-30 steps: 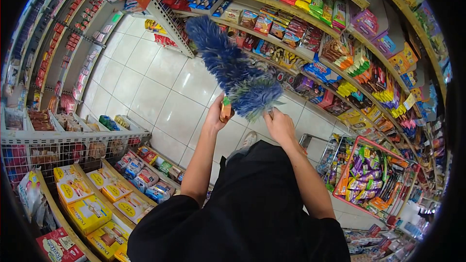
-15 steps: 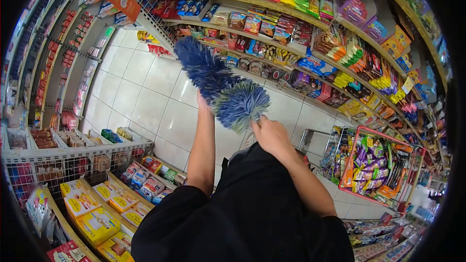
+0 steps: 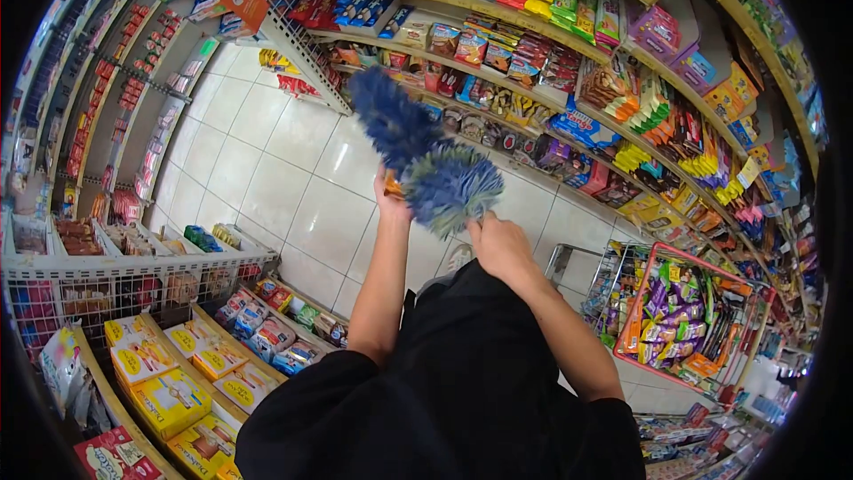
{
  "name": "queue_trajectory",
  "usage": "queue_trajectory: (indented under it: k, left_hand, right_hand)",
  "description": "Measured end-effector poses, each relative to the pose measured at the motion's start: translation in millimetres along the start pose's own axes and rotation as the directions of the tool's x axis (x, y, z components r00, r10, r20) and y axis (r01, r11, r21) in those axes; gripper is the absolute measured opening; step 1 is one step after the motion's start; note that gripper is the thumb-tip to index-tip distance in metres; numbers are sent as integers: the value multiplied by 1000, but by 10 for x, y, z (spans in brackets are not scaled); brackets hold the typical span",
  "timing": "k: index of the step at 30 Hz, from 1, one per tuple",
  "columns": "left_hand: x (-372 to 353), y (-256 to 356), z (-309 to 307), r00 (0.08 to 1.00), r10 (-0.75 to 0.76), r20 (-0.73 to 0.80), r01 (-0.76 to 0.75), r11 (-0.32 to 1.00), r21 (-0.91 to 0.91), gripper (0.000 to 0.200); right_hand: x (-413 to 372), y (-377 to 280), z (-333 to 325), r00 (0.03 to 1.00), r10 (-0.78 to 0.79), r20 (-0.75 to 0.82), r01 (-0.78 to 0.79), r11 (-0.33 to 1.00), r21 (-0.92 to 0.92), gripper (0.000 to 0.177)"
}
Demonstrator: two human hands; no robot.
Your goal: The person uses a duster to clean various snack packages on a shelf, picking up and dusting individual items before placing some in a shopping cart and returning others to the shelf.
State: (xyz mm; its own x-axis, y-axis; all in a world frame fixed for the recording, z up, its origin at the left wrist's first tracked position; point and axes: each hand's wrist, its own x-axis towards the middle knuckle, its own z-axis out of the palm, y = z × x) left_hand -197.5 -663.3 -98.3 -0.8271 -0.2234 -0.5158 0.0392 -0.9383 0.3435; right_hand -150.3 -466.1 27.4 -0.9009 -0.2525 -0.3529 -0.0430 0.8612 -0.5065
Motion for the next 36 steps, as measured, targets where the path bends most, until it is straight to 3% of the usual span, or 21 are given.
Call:
queue_trajectory:
  k: [2, 5, 8, 11, 15, 18, 25, 26, 27, 28, 29, 30, 31, 34, 35, 36]
  left_hand:
    - [153, 6, -221, 979, -30, 204, 45, 996, -73, 47]
    - [-177, -47, 91, 976, -153, 152, 144, 987, 71, 48]
    - [-225, -265, 129, 903, -371, 215, 378, 926, 10, 50]
    - [-449, -331, 364, 865, -420, 274, 475, 861, -179, 50]
    - [-236, -252, 254, 923, -282, 262, 317, 943, -102, 48]
    - [221, -125, 27, 940, -156, 303, 155, 987, 28, 46]
    - [301, -70, 135, 817, -61, 574, 128, 989, -77, 39]
    - [593, -72, -109, 998, -34, 62, 39, 996, -86, 36]
    - [814, -69, -450, 895, -71, 440, 206, 941, -267, 35]
    - [754, -29, -490, 664, -12, 747, 417, 836, -358, 35]
    - [746, -48, -482, 873, -92, 479, 270, 909, -318, 34]
    - [463, -21, -82, 982, -113, 148, 145, 964, -222, 34]
    - [303, -9, 146, 977, -75, -200, 59, 995, -82, 33]
    - [440, -36, 15, 1000, 7, 11, -7, 1000, -6, 30]
    - [589, 65, -289, 924, -83, 372, 151, 976, -157, 33]
    - [742, 165, -595, 715, -162, 680, 364, 917, -164, 42]
  right_hand:
    - [-20, -38, 51, 999, 10, 43, -9, 1000, -13, 42]
    - [107, -40, 62, 1000, 0, 9, -1, 1000, 28, 42]
    - [265, -47, 32, 999, -27, -31, 31, 992, 123, 42]
    - [268, -112, -122, 997, -42, -60, 52, 983, 176, 41]
    - [94, -151, -312, 991, -58, -123, 86, 968, 237, 37]
    - [-110, -123, -382, 998, -21, -61, 32, 979, 201, 34]
    - [67, 86, -68, 989, -76, -130, 74, 997, -17, 40]
    - [130, 148, -55, 989, -57, -139, 55, 998, -20, 40]
    - [171, 198, -55, 988, -37, -148, 33, 999, -24, 39]
    - [173, 224, -46, 990, -10, -141, 10, 1000, -1, 40]
    - [163, 243, -30, 992, 15, -129, -13, 1000, 22, 40]
    - [155, 258, -9, 992, 40, -116, -35, 998, 45, 40]
    - [133, 277, 24, 995, 17, -103, -15, 1000, 23, 40]
    - [149, 374, 95, 997, -12, -71, 10, 999, -36, 40]
    - [197, 454, 103, 998, 8, -63, -11, 999, -49, 41]
    - [227, 525, 86, 998, 30, -58, -34, 997, -62, 42]
